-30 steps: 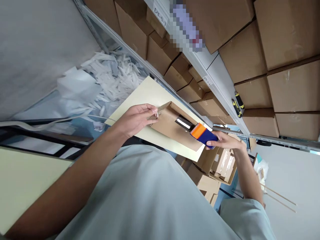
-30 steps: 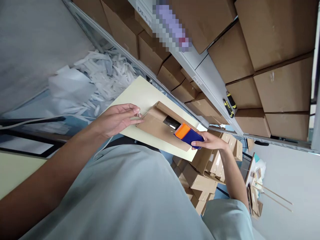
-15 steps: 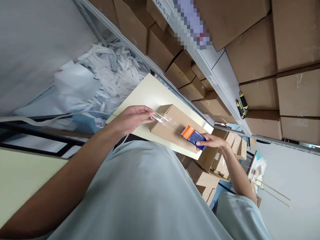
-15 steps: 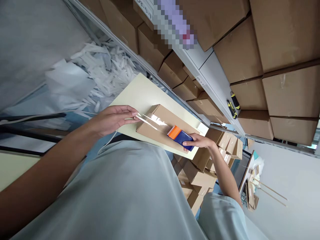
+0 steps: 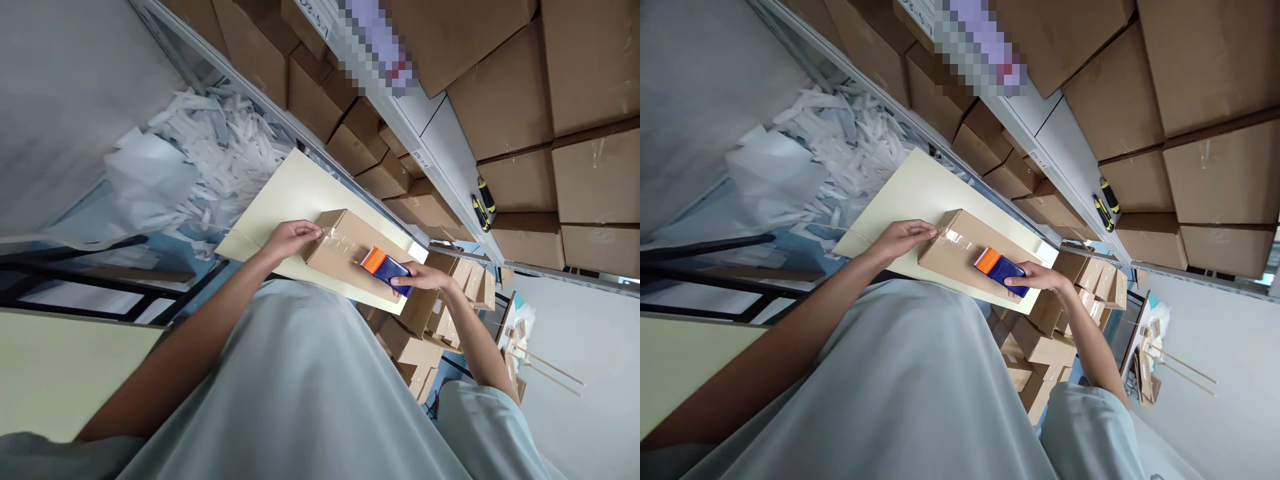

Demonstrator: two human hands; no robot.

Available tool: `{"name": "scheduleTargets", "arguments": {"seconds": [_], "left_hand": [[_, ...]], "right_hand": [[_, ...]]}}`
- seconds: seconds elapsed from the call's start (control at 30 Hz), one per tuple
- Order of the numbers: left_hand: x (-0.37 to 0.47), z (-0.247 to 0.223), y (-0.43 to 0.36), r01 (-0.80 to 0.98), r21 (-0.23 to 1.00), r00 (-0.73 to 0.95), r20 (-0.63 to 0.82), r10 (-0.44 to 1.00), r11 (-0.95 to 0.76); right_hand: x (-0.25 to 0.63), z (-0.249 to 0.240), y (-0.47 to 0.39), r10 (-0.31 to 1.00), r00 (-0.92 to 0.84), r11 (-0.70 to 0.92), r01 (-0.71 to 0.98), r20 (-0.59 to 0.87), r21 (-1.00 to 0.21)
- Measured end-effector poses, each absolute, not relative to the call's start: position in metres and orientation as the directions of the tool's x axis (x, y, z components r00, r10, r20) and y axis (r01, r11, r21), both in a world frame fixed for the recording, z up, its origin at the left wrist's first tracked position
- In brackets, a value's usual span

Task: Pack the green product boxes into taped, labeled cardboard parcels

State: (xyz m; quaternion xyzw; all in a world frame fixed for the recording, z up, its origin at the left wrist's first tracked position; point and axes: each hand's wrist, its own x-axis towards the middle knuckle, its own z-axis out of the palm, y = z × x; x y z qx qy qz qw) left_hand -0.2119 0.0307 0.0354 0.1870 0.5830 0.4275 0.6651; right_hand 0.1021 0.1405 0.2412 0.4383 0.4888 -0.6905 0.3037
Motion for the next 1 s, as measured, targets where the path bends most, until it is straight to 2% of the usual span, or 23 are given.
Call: {"name": "scheduleTargets", "arguments": {"seconds": [0.1, 0.2, 0.3, 0.37, 0.5, 0.67, 0.83, 1.0], "left_hand": [[-0.198, 0.029, 0.026, -0.318, 0.805, -0.107, -0.555, 0.825, 0.501], [-0.197, 0.030, 0.020, -0.090, 0.866, -0.212, -0.499, 0.840, 0.492], [-0.205, 0.038, 0.016, 0.118, 0.828, -0.291, -0.499, 0.816, 0.548], [-0.208, 0.050, 0.015, 0.183, 0.837, -0.282, -0.458, 0.843, 0.516], [-0.197, 0.081, 0.014, 0.298, 0.899, -0.197, -0.270, 0.942, 0.320], [-0.167, 0.103, 0.017, 0.362, 0.882, -0.239, -0.224, 0.945, 0.301], [-0.150, 0.098, 0.018, 0.323, 0.866, -0.319, -0.281, 0.905, 0.382], [-0.135, 0.097, 0.022, 0.328, 0.796, -0.393, -0.375, 0.839, 0.510]], "right_hand": [[0.100, 0.244, 0.137, 0.039, -0.441, -0.344, 0.837, -0.897, -0.426], [0.099, 0.247, 0.132, 0.060, -0.436, -0.344, 0.835, -0.898, -0.429], [0.099, 0.248, 0.127, 0.075, -0.437, -0.332, 0.837, -0.897, -0.435], [0.099, 0.249, 0.124, 0.091, -0.433, -0.335, 0.835, -0.897, -0.437], [0.097, 0.251, 0.119, 0.126, -0.415, -0.354, 0.830, -0.901, -0.431], [0.095, 0.252, 0.116, 0.146, -0.420, -0.341, 0.829, -0.896, -0.444], [0.097, 0.247, 0.116, 0.146, -0.435, -0.308, 0.833, -0.888, -0.459], [0.101, 0.235, 0.124, 0.098, -0.492, -0.309, 0.811, -0.865, -0.496]]}}
